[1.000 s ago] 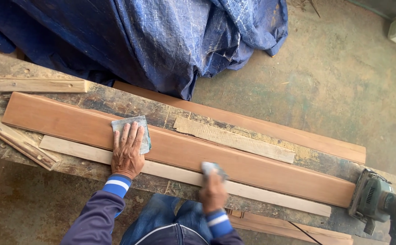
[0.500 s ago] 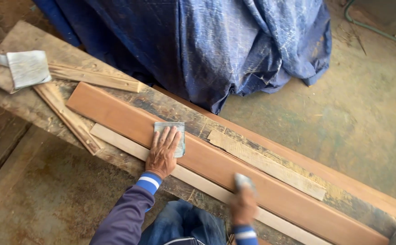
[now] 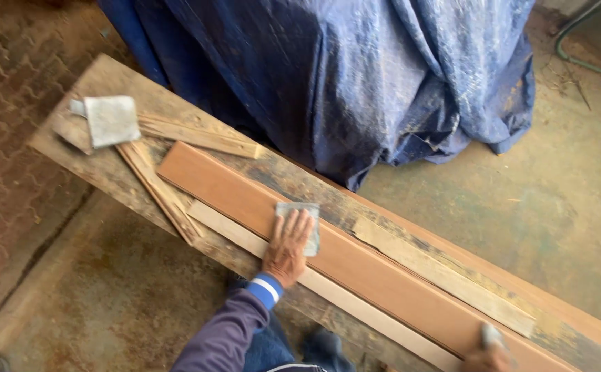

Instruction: Sanding a wooden board by hand using sandpaper on a workbench.

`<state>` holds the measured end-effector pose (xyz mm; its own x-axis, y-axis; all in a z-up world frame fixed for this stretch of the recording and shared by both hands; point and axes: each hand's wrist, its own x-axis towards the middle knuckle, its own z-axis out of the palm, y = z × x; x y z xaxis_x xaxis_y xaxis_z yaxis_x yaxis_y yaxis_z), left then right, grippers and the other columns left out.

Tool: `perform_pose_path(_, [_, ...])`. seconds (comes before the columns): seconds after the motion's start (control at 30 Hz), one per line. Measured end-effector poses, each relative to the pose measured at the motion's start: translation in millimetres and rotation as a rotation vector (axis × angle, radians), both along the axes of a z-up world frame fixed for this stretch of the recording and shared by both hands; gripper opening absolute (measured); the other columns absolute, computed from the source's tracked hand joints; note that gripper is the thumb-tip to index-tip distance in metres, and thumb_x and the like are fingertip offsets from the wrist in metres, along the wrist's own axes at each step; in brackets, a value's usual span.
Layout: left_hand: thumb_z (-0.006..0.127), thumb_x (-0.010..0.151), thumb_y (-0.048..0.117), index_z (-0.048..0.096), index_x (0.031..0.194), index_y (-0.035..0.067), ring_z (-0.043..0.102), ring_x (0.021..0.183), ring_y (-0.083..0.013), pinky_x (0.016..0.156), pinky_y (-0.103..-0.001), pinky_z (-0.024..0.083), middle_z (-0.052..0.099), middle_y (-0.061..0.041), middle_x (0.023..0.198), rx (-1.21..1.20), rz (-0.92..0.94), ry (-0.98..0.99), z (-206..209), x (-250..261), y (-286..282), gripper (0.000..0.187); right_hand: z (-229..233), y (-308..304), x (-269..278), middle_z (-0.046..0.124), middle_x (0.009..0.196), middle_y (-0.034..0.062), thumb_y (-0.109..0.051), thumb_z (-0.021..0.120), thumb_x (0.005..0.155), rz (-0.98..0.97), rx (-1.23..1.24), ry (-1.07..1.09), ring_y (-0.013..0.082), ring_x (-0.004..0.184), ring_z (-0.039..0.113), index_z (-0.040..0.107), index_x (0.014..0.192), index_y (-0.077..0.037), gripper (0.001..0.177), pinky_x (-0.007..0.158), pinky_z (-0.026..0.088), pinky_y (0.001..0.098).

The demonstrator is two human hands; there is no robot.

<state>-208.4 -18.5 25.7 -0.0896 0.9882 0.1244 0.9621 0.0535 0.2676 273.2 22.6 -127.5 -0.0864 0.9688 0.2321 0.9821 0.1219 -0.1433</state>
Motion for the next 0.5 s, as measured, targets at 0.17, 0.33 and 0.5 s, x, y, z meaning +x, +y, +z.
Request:
perform_pose_path(0.17, [0.056,0.085,0.008,0.035,0.155,-0.001,0.026,0.153,-0.0375,0.125,-0.055,0.015,0.032,-0.020,0.164,0.014,-0.255,-0.128,24.1,-58.7,1.0,0.073,4.4,-3.4,-65.1,0.067,0.085,0.0115,-0.028,0.061,0.105,-0.303,0.070,-0.069,0.0313,0.071,0.067,0.066,0.105,-0.010,0.019,0.066,0.054,0.0443])
perform_pose_path(0.33, [0.062,0.081,0.014,0.041,0.153,0.006,0.030,0.151,-0.0348,0.124,-0.052,0.019,0.036,-0.015,0.162,-0.051,-0.510,-0.197,37.0,-207.9,3.3,0.076,63.8,-41.8,-346.0,0.071,0.086,0.0177,-0.023,0.064,0.097,-0.296,0.025,0.091,0.0365,0.069,0.068,0.068,0.106,-0.005,0.020,0.062,0.054,0.0498])
perform_pose_path(0.5, [0.062,0.075,0.006,0.041,0.152,0.014,0.032,0.152,-0.0248,0.127,-0.049,0.020,0.037,-0.005,0.163,-0.077,-0.736,0.134,41.4,-299.5,22.9,0.080,129.2,-60.1,-506.0,0.068,0.099,0.0176,-0.002,0.054,0.096,0.308,-0.354,-0.014,0.0308,0.084,0.070,0.052,0.141,0.013,0.047,0.070,0.058,0.0416])
